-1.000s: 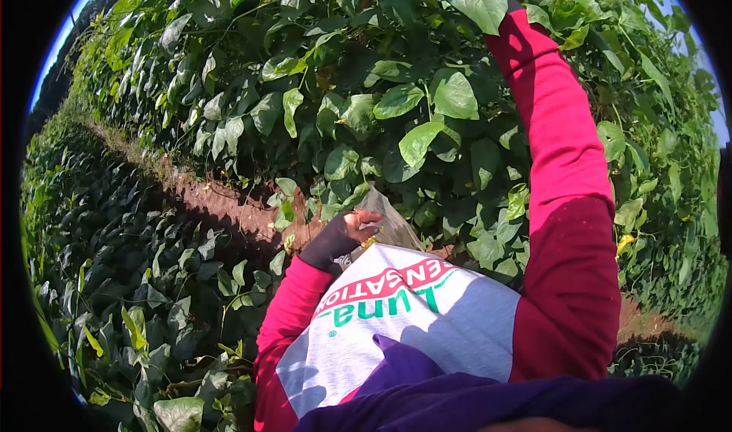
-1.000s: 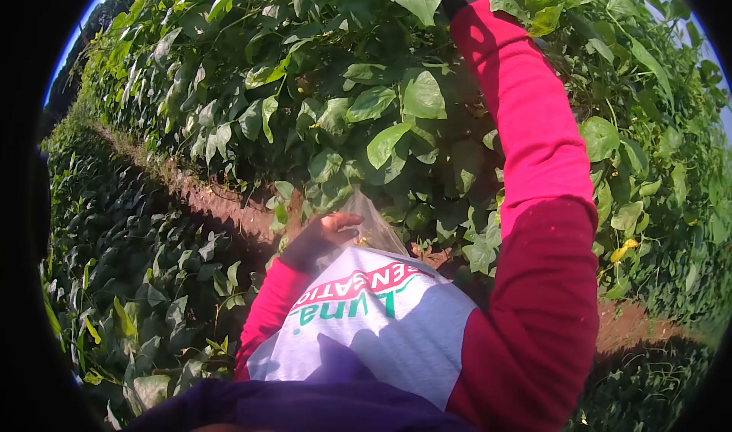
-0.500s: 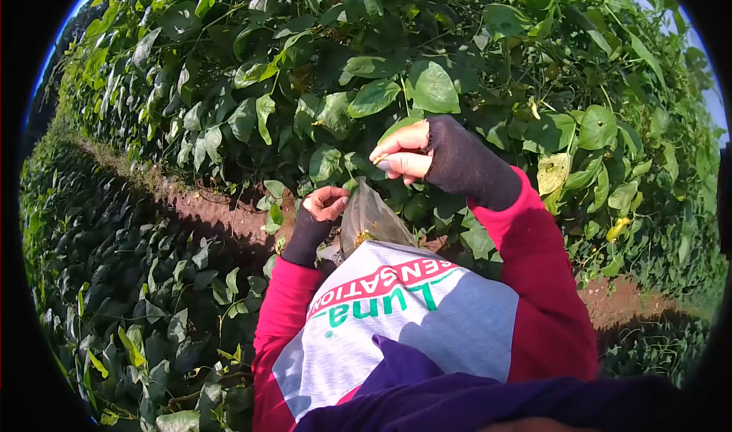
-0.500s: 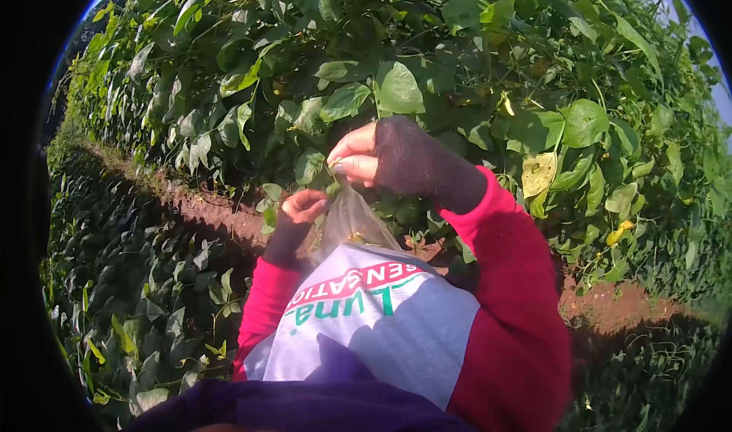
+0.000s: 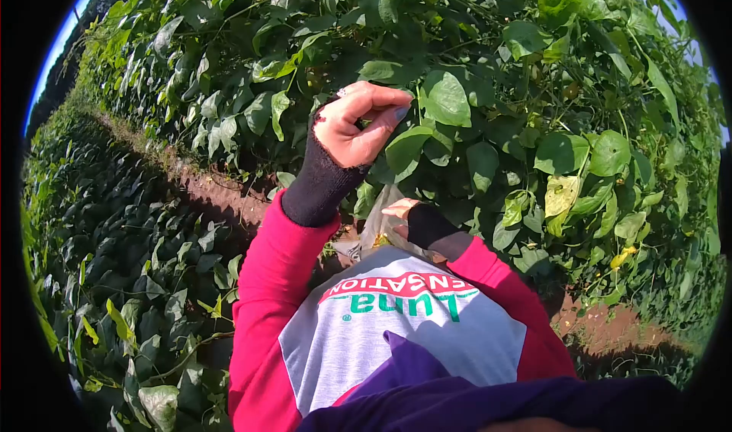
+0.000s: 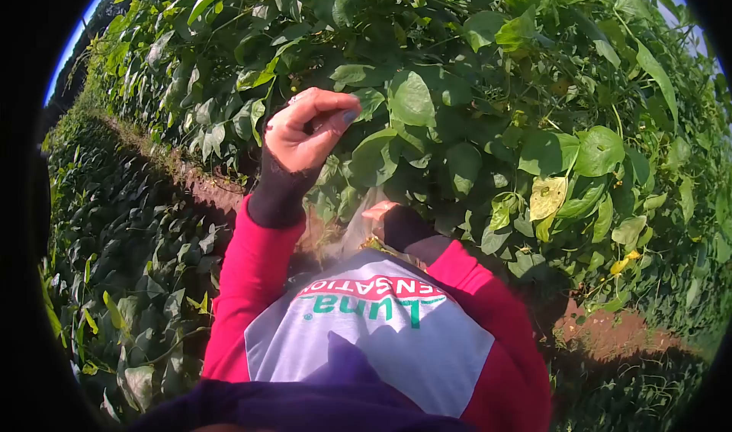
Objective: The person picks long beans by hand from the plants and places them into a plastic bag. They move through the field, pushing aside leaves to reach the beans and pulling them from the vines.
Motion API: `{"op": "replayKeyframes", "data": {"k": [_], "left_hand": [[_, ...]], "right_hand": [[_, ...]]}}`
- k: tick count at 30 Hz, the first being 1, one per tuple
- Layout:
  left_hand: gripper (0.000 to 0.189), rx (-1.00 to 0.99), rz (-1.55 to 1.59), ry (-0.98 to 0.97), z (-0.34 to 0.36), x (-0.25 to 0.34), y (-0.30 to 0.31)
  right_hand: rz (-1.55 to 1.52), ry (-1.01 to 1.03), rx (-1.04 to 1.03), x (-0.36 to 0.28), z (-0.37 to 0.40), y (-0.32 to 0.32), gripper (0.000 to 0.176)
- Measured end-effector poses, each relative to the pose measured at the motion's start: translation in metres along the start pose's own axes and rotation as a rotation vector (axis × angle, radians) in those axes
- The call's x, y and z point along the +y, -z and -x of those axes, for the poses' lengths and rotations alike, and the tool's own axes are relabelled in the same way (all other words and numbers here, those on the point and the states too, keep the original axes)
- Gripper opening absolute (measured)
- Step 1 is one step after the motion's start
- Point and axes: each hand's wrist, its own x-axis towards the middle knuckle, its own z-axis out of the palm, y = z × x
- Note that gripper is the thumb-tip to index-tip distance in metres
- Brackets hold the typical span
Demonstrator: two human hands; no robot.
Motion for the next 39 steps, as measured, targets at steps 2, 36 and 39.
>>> {"op": "replayKeyframes", "data": {"k": [2, 36, 39], "left_hand": [[0.014, 0.002, 0.034, 0.120, 0.001, 0.009, 0.000], [0.026, 1.294, -0.197, 0.417, 0.219, -0.094, 0.385], [0.025, 1.276, -0.168, 0.474, 0.219, -0.105, 0.413]], "right_hand": [[0.004, -0.113, 0.118, -0.007, 0.014, 0.015, 0.036], [-0.614, -0.487, -0.060, -0.068, -0.177, -0.109, 0.020], [-0.640, -0.476, -0.072, -0.087, -0.211, -0.124, 0.019]]}}
